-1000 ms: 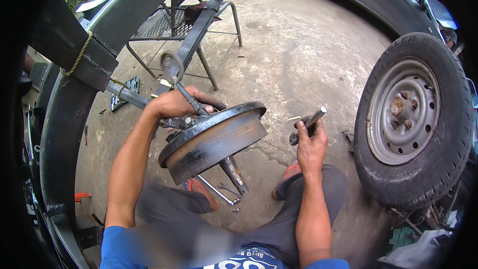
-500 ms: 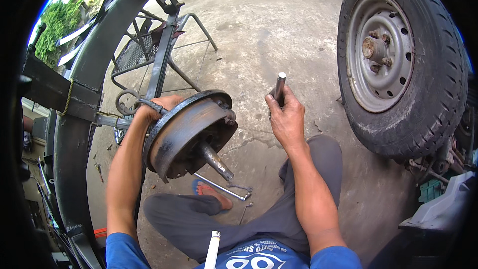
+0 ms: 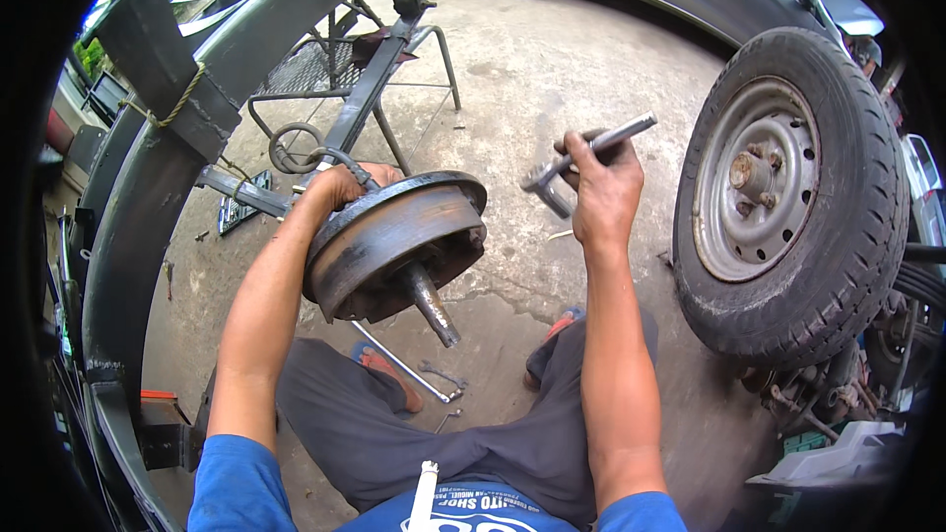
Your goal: The person sits on the ground and uses a wrench to loosen and remove bolts from a vehicle brake drum assembly. They detach the drum, inspect the internal components, and reattach the drum, tightening the bolts with the wrench.
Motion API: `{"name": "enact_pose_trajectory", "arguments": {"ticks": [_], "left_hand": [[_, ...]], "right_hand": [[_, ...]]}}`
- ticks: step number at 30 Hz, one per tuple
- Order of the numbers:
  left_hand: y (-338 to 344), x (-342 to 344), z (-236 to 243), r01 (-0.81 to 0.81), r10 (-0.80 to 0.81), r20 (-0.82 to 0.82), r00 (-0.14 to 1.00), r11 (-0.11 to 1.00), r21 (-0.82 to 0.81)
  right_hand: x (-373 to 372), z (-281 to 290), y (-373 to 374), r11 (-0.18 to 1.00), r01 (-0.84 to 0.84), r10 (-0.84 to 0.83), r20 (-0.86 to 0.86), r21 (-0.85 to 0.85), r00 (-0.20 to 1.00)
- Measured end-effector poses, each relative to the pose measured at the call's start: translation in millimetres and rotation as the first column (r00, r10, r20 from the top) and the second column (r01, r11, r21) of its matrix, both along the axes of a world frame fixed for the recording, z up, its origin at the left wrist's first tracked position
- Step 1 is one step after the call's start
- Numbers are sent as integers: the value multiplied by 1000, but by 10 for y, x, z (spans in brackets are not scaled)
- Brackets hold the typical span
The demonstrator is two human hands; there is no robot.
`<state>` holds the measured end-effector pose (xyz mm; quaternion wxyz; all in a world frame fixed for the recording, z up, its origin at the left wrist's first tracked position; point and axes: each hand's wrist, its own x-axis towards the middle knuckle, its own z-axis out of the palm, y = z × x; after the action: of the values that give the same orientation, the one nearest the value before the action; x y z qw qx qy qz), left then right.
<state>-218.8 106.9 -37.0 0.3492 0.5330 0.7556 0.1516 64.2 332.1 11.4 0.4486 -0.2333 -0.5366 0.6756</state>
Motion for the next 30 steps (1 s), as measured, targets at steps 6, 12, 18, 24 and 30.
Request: {"name": "enact_pose_trajectory", "arguments": {"ticks": [6,12,18,24,30], "left_hand": [[-11,223,173,-163,163,1,987,987,-13],[-151,243,169,-293,251,312,916,951,97],[-179,143,51,-280,252,275,928,958,66],[-224,315,182,-422,319,552,770,904,66],[-181,132,58,-269,234,357,904,962,50]], "right_hand": [[-1095,506,-409,962,-226,171,-309,-151,936],[-1484,350,-925,943,-272,267,-54,-192,962],[-1422,350,-978,913,-378,390,54,-156,919],[-1303,324,-901,861,-506,508,145,-51,849],[-1231,65,-693,934,-341,332,99,101,938]]}}
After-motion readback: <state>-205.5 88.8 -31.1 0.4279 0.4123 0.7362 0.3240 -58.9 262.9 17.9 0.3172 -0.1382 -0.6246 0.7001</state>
